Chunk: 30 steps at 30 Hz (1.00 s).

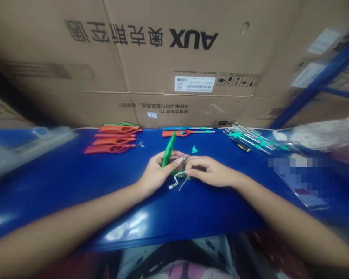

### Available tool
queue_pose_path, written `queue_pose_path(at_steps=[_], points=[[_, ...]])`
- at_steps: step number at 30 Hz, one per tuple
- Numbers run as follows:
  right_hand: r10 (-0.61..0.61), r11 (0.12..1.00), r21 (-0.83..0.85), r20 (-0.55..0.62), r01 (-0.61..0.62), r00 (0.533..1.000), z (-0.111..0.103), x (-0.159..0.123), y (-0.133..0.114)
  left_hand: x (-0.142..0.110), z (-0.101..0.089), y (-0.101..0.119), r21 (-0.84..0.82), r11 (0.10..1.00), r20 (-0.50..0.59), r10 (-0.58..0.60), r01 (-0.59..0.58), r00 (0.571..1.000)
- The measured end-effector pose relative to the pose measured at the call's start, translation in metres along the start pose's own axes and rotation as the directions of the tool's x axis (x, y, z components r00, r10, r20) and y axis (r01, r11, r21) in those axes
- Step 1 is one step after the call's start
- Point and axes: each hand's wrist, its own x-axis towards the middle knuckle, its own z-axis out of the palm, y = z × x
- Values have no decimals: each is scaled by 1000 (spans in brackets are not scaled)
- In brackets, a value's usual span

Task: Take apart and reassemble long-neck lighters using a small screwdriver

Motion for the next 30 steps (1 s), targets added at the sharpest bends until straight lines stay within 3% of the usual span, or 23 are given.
queue_pose_path(at_steps=[3,5,8,11,15,20,25,30], points=[[5,1000,28,6,-5,1000,6,1,1,3,-4,-2,124,991,68,38,-46,997],[14,1000,10,-39,-14,999,4,2,6,5,-9,-4,307,944,88,98,-120,991],[-11,988,-154,-198,-20,980,-6,2,22,6,-19,-6,611,749,115,235,-256,965],[-60,914,-399,-313,-74,948,-21,0,40,4,-25,-6,745,577,176,314,-335,933],[-60,862,-492,-339,-123,939,-29,1,57,0,-25,-6,743,483,362,292,-463,885],[22,762,-623,-250,-178,968,-21,8,60,2,-25,-9,650,465,606,160,-601,779],[61,700,-685,-222,-200,973,-18,12,60,5,-25,-10,699,425,574,145,-575,806],[48,692,-699,-205,-180,978,-21,11,60,2,-25,-5,711,462,542,122,-531,832]])
